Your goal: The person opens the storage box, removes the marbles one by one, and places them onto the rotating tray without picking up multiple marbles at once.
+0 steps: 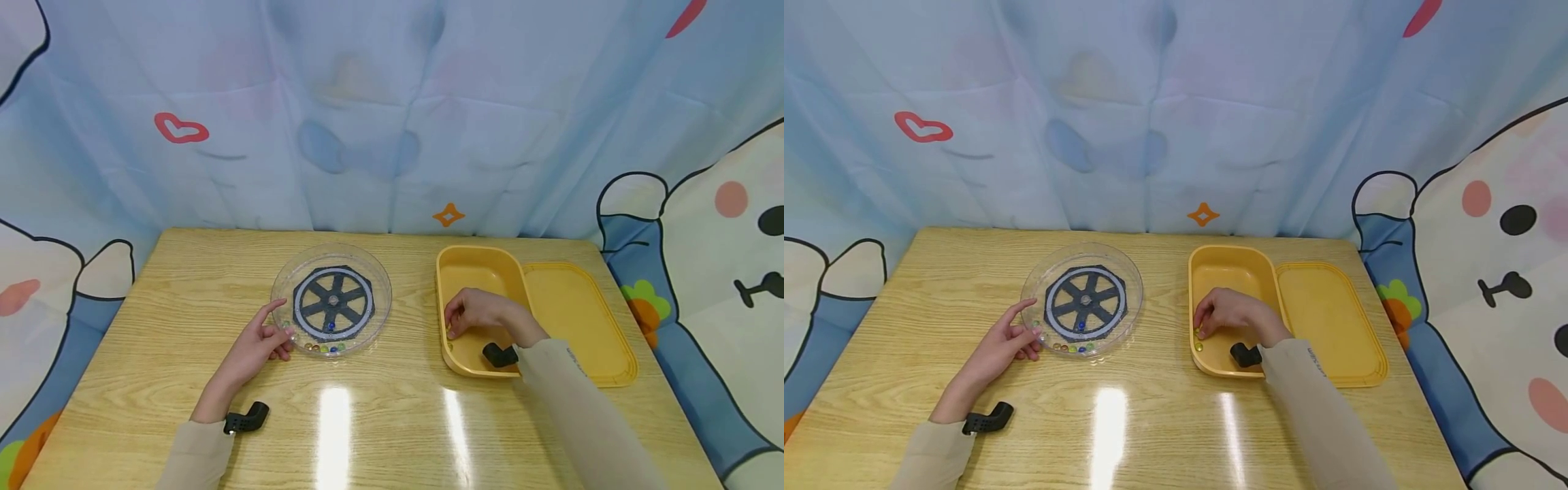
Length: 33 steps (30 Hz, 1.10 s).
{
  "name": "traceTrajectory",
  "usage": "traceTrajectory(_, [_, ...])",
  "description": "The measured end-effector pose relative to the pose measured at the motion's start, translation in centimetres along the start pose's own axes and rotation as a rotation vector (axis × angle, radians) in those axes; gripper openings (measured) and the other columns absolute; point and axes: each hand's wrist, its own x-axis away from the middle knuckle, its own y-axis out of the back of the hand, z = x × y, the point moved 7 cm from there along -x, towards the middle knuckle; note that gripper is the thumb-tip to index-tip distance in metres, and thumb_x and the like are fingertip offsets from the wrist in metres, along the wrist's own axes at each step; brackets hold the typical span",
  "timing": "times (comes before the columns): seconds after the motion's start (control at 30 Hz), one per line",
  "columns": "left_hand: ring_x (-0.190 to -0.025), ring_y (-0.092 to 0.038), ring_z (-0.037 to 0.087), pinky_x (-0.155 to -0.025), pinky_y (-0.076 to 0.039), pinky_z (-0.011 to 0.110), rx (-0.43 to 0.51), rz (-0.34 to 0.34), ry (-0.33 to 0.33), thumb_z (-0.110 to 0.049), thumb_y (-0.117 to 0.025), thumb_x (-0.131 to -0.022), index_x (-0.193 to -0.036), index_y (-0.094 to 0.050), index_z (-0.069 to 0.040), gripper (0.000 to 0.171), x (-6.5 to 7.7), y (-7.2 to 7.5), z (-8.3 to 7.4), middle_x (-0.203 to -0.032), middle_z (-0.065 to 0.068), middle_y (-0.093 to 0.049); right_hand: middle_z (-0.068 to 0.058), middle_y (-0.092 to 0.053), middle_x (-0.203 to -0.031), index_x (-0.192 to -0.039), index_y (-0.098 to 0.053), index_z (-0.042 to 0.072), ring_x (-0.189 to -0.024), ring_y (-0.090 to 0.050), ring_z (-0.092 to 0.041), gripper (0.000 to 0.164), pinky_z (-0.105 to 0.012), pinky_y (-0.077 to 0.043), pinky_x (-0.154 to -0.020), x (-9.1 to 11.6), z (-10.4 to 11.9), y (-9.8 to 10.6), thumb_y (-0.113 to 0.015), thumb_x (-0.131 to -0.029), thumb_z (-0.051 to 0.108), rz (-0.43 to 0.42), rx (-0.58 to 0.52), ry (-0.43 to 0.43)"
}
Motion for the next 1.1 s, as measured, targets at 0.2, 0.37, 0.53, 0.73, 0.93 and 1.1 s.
traceTrajectory(0.2, [-0.071, -0.068, 0.029, -0.068, -0.054, 0.032, 0.006, 0.003, 0.001, -0.021, -0.061, -0.102, -0.156, -0.027, -0.017, 0.064, -0.1, 0.0, 0.1, -0.085, 0.018, -0.067, 0.000, -0.065, -0.073, -0.087, -0.072, 0.002, -0.068, -0.055, -0.014, 0.012, -0.026, -0.045, -0.066, 0.2, 0.1, 0.2, -0.081, -0.083, 0.009, 0.016, -0.012, 0.039])
traceTrajectory(0.37, [-0.071, -0.068, 0.028, -0.068, -0.054, 0.031, 0.015, 0.005, -0.001, -0.020, -0.060, -0.102, -0.156, -0.027, -0.016, 0.063, -0.1, 0.0, 0.2, -0.085, 0.018, -0.067, -0.004, -0.072, -0.083, -0.093, -0.074, 0.000, -0.077, -0.064, -0.016, 0.013, -0.027, -0.050, -0.074, 0.7, 0.2, 0.7, -0.079, -0.085, 0.008, 0.007, -0.050, 0.027])
traceTrajectory(0.53, [-0.070, -0.068, 0.027, -0.067, -0.053, 0.031, 0.011, 0.001, -0.001, -0.020, -0.060, -0.102, -0.156, -0.027, -0.016, 0.063, -0.1, 0.0, 0.2, -0.084, 0.017, -0.067, -0.003, -0.073, -0.086, -0.094, -0.074, 0.002, -0.081, -0.067, -0.015, 0.012, -0.027, -0.051, -0.077, 1.3, 0.2, 1.5, -0.078, -0.086, 0.009, -0.052, -0.041, 0.015])
traceTrajectory(0.73, [-0.070, -0.068, 0.026, -0.066, -0.053, 0.030, -0.001, -0.009, 0.003, -0.020, -0.061, -0.102, -0.155, -0.029, -0.016, 0.063, -0.2, 0.1, 0.2, -0.083, 0.016, -0.068, -0.003, -0.073, -0.086, -0.094, -0.074, 0.001, -0.079, -0.067, -0.020, 0.010, -0.028, -0.052, -0.072, 2.7, 1.0, 3.2, -0.077, -0.086, 0.005, -0.234, -0.014, 0.040])
traceTrajectory(0.93, [-0.070, -0.068, 0.027, -0.066, -0.053, 0.030, -0.004, -0.008, 0.001, -0.020, -0.060, -0.102, -0.155, -0.029, -0.016, 0.063, -0.2, 0.1, 0.2, -0.083, 0.016, -0.068, 0.000, -0.072, -0.091, -0.099, -0.075, 0.007, -0.082, -0.063, -0.020, 0.010, -0.031, -0.049, -0.071, 4.0, 2.2, 4.6, -0.075, -0.090, 0.010, -0.467, 0.047, 0.093])
traceTrajectory(1.1, [-0.069, -0.068, 0.026, -0.066, -0.053, 0.030, -0.001, -0.010, -0.002, -0.020, -0.060, -0.102, -0.155, -0.029, -0.015, 0.062, -0.1, 0.0, 0.0, -0.082, 0.015, -0.068, 0.001, -0.072, -0.093, -0.101, -0.076, 0.010, -0.084, -0.063, -0.018, 0.013, -0.032, -0.050, -0.071, 4.8, 3.9, 4.4, -0.076, -0.090, 0.018, -0.606, 0.044, 0.165])
